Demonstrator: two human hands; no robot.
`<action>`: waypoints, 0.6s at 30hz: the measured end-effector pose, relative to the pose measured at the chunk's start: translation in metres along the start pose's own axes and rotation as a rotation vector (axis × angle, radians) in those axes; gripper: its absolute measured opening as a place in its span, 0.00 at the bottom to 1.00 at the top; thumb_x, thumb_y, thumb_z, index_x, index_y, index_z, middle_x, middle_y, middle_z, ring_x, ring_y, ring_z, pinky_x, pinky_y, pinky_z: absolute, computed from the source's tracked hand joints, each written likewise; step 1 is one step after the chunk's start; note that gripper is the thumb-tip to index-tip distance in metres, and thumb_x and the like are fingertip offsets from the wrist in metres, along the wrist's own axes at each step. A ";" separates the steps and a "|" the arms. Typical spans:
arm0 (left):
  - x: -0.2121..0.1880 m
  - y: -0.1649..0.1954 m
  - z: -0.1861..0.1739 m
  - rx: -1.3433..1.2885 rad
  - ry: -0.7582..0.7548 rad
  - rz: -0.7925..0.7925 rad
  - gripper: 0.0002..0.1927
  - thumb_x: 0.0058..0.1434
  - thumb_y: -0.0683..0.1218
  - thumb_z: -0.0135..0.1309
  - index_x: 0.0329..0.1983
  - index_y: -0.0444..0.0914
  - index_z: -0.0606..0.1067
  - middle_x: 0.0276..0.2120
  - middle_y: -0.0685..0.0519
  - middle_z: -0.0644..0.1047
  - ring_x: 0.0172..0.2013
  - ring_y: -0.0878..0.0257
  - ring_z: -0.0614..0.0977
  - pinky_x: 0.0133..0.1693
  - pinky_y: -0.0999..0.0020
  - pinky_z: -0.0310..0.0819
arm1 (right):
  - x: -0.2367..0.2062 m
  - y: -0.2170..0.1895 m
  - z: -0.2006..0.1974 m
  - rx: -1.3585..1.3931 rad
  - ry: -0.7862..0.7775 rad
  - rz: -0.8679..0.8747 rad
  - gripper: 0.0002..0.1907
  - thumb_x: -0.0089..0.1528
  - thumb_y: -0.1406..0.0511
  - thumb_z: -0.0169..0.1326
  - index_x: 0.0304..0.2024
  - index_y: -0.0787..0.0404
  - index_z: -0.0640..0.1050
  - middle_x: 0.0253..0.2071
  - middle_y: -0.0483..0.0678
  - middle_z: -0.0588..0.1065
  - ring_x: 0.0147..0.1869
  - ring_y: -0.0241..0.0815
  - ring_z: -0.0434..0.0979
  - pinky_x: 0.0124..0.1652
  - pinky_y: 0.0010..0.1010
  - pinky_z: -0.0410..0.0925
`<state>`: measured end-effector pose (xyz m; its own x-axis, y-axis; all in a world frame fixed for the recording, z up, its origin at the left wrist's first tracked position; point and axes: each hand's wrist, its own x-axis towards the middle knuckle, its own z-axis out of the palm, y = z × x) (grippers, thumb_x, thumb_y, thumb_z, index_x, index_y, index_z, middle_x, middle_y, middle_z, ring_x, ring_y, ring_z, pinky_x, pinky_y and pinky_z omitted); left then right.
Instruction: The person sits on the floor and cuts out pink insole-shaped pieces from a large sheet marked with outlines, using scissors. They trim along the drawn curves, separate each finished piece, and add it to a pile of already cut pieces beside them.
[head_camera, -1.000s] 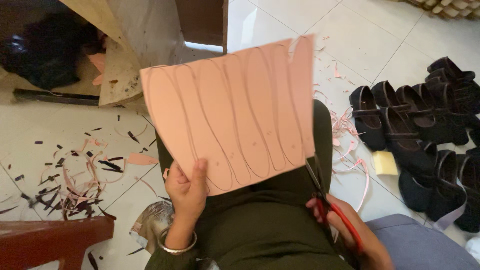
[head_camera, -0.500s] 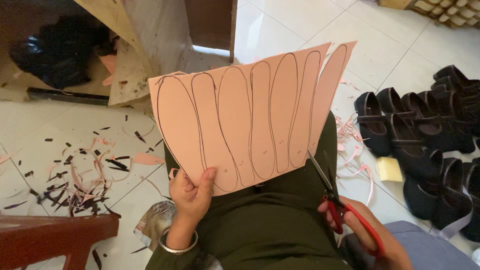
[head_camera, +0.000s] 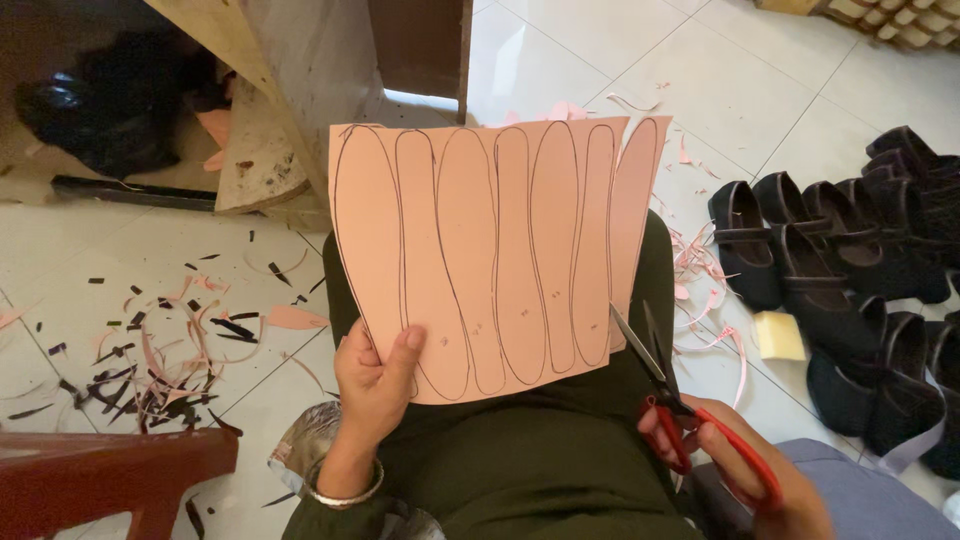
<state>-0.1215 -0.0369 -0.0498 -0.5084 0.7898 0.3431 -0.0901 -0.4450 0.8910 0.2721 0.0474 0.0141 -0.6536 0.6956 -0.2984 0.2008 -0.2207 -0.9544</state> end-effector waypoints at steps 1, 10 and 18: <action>0.000 0.001 0.001 0.024 0.008 -0.026 0.11 0.70 0.42 0.55 0.51 0.31 0.73 0.37 0.59 0.79 0.34 0.78 0.75 0.35 0.81 0.70 | 0.001 -0.001 -0.001 -0.021 0.008 0.012 0.29 0.67 0.51 0.41 0.53 0.70 0.74 0.33 0.53 0.74 0.38 0.42 0.71 0.41 0.33 0.67; -0.003 0.005 0.000 0.096 0.036 -0.008 0.08 0.69 0.42 0.56 0.45 0.32 0.74 0.26 0.62 0.74 0.23 0.79 0.67 0.25 0.81 0.59 | -0.023 -0.029 0.021 -0.100 0.364 0.108 0.27 0.65 0.54 0.43 0.51 0.71 0.76 0.44 0.56 0.78 0.42 0.46 0.78 0.44 0.34 0.69; -0.002 0.004 -0.004 0.176 0.005 -0.022 0.07 0.67 0.42 0.57 0.43 0.33 0.75 0.22 0.63 0.74 0.20 0.78 0.68 0.22 0.81 0.60 | -0.018 -0.024 0.010 -0.137 0.262 0.140 0.26 0.66 0.54 0.42 0.51 0.69 0.76 0.43 0.55 0.75 0.41 0.44 0.77 0.44 0.33 0.68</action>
<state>-0.1238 -0.0419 -0.0483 -0.5126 0.7961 0.3215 0.0495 -0.3464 0.9368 0.2714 0.0336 0.0422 -0.4059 0.8213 -0.4009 0.3836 -0.2450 -0.8904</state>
